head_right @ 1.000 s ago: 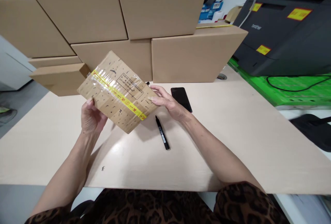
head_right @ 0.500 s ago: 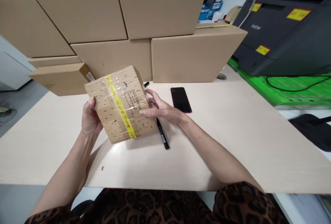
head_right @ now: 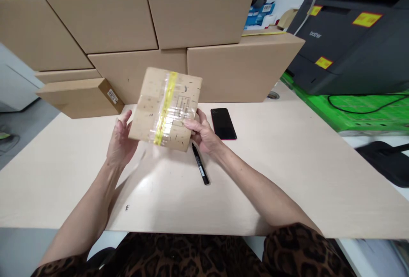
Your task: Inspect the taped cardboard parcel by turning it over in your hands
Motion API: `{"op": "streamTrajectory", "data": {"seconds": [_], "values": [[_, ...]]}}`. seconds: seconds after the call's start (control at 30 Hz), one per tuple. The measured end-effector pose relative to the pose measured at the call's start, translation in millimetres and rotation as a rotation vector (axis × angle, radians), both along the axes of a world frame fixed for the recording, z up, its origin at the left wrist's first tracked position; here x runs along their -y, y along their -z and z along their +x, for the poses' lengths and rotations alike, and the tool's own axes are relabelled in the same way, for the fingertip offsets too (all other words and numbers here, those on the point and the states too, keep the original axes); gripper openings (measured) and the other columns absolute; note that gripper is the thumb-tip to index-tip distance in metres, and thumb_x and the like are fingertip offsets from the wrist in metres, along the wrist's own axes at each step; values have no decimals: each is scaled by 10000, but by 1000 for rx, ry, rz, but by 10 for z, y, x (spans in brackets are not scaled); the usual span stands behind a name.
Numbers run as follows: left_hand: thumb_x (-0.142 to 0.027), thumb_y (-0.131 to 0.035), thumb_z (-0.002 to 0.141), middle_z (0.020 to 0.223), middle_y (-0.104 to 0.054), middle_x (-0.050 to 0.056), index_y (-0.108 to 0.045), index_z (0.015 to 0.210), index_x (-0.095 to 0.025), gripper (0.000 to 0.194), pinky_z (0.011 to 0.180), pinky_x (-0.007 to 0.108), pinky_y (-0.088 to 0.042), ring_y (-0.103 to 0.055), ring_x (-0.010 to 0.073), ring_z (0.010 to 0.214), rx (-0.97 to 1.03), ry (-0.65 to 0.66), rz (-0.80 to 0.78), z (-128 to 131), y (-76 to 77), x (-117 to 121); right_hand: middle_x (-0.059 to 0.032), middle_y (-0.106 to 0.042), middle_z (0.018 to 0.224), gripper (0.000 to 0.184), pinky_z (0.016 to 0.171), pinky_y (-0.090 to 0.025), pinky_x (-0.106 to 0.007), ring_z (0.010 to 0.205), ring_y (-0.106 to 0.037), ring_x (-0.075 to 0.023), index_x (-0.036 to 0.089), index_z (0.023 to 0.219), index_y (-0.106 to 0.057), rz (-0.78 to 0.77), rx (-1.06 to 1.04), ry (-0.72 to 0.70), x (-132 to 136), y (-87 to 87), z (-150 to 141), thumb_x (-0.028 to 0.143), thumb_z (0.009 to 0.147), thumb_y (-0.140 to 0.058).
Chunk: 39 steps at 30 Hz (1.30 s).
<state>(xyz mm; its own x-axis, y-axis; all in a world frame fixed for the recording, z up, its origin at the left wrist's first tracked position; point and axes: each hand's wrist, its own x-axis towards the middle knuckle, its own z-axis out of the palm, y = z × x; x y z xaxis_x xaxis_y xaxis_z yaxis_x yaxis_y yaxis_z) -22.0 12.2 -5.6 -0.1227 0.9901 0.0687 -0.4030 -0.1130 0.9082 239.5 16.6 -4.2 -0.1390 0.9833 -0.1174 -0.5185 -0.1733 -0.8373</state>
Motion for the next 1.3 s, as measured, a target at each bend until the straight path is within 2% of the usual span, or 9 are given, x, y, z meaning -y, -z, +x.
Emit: {"op": "streamTrajectory", "data": {"seconds": [0.13,0.27,0.33,0.47,0.57,0.7,0.9,1.07,1.3], "values": [[-660,-999,614,1379,-724,68,-617,1372,-373,896,986,372,-557,-659,289,1322,95,77,-147,178,121,91,13,-803,1133,559,894,-637,-523,1156,-728,-329,330,1078,-644,-21,-140,109,-10,97,-110,403,614,-947],[-522,-1062,564,1455,-689,55,-414,1564,-465,1192,951,380,-552,-678,275,1273,97,217,-224,424,179,238,6,-784,1136,597,907,-641,-545,1128,-719,-324,328,1074,-626,-41,-176,133,84,180,-268,444,599,-968],[-471,-1048,613,1524,-647,46,-449,1534,-466,1099,975,401,-566,-672,285,1303,86,235,-175,509,176,281,12,-765,1185,647,935,-635,-539,1150,-707,-311,340,1116,-608,-34,-167,122,159,211,-344,423,591,-975],[-385,-1014,651,1495,-670,66,-548,1437,-367,913,1073,438,-570,-647,317,1376,79,138,-36,536,122,262,23,-741,1226,719,950,-622,-492,1174,-688,-282,363,1174,-588,-18,-101,66,250,247,-393,400,579,-991],[-365,-993,638,1452,-703,77,-602,1375,-315,836,1110,446,-569,-645,336,1385,75,103,12,450,71,198,22,-730,1217,662,885,-626,-472,1154,-681,-279,360,1131,-600,-5,-78,34,200,230,-296,478,606,-985],[-381,-925,676,1374,-748,73,-668,1249,-273,636,1118,459,-577,-658,347,1370,83,89,34,302,53,113,1,-700,1180,573,845,-633,-464,1166,-646,-276,350,1065,-614,56,-86,108,45,150,-71,612,674,-939],[-372,-873,676,1239,-795,53,-695,989,-240,383,1026,437,-623,-717,327,1239,82,1,54,174,68,23,-19,-698,1149,581,780,-625,-433,1145,-629,-277,346,1082,-646,54,-31,82,-63,75,85,582,650,-954],[-365,-857,661,1215,-811,56,-732,1077,-239,453,1032,446,-621,-725,332,1237,30,-5,108,82,25,-20,-22,-743,1182,567,829,-632,-473,1223,-648,-316,337,1072,-697,10,-7,9,-97,89,107,558,618,-955],[-367,-866,648,1181,-825,58,-750,1151,-254,528,1120,471,-586,-690,357,1342,-1,1,167,31,-43,3,-13,-784,1290,526,1054,-588,-575,1339,-648,-347,345,1141,-743,145,8,-45,-76,29,130,512,676,-924]]}}
